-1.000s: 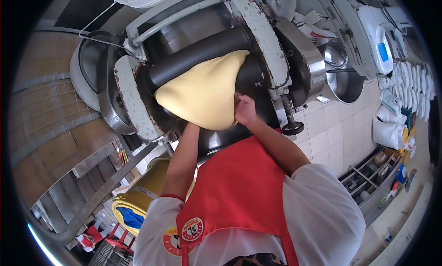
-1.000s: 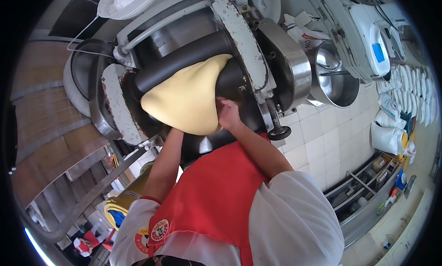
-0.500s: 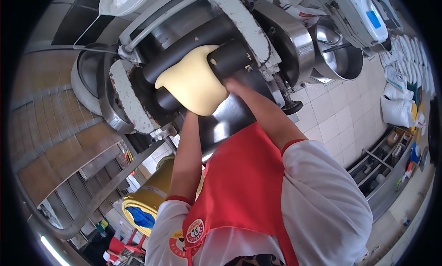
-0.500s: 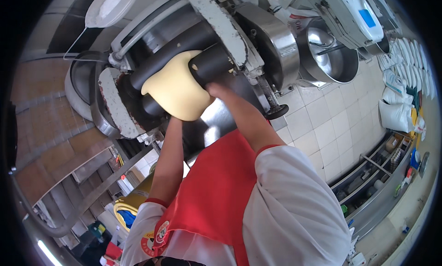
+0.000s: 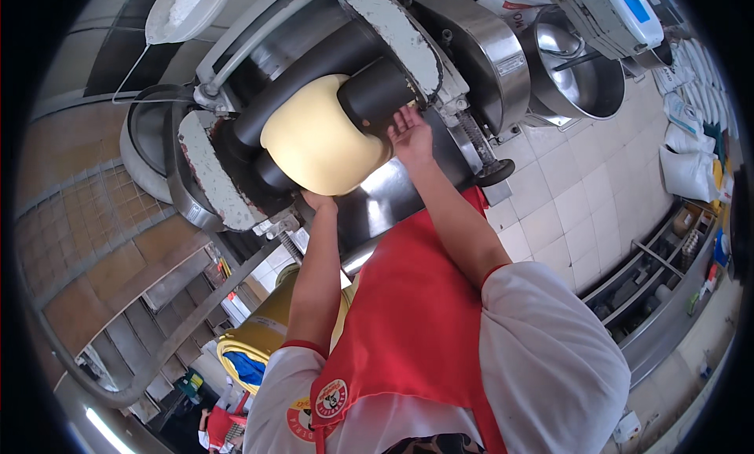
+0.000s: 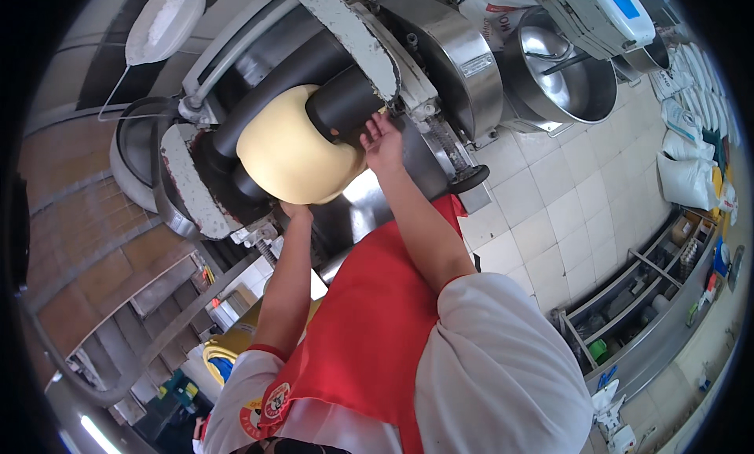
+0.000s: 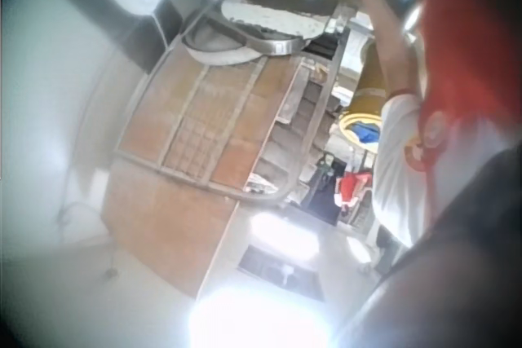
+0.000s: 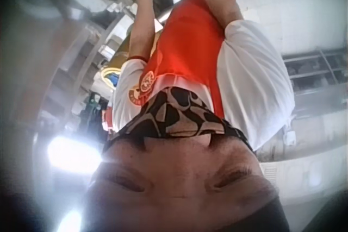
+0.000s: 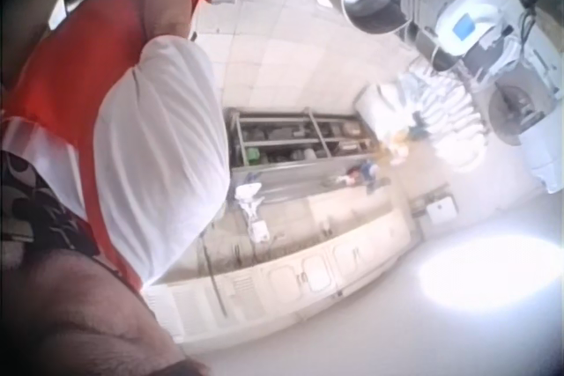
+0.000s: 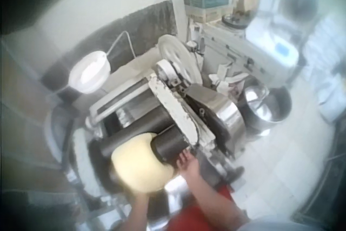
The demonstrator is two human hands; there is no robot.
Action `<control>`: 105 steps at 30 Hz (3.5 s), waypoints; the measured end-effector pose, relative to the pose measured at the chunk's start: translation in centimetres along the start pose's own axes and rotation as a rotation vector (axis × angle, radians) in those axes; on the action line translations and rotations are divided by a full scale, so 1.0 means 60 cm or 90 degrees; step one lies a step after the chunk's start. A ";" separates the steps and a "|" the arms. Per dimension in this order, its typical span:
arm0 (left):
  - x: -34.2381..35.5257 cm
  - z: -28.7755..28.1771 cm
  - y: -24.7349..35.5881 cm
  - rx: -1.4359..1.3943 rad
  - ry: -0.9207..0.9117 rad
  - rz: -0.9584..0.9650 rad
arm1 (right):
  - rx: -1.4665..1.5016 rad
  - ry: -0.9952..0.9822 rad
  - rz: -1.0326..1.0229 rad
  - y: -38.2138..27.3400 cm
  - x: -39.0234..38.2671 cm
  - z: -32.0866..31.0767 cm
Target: The person kneads a large piece of dough by hand while feeding it through the rollers of a dough sheeter machine, repeating the process as the dough becomes smooth.
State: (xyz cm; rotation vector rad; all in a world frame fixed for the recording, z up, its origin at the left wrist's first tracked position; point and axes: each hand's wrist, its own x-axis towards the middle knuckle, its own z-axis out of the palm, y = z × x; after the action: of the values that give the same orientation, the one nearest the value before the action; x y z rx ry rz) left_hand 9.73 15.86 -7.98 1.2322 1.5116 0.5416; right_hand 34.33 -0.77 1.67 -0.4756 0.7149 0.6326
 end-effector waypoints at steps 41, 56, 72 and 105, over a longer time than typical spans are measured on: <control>-0.067 0.057 0.124 -0.275 -0.335 -0.187 | -0.942 -0.235 0.013 0.049 0.009 -0.056; -0.100 0.032 -0.059 0.419 -0.105 0.161 | -1.305 -0.162 -0.077 0.000 0.019 -0.218; -0.262 -0.100 0.269 0.217 -0.695 0.023 | -1.114 -0.695 -0.063 -0.032 -0.243 -0.040; -0.112 0.072 0.120 0.474 -0.530 0.197 | -1.580 -0.434 -0.139 0.056 -0.037 -0.036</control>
State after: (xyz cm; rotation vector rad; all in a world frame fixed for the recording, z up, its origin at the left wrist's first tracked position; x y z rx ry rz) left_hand 15.99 11.34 -0.50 1.9536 0.7949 -0.3873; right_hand 29.82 -0.46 1.23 -2.3390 -1.2191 1.1143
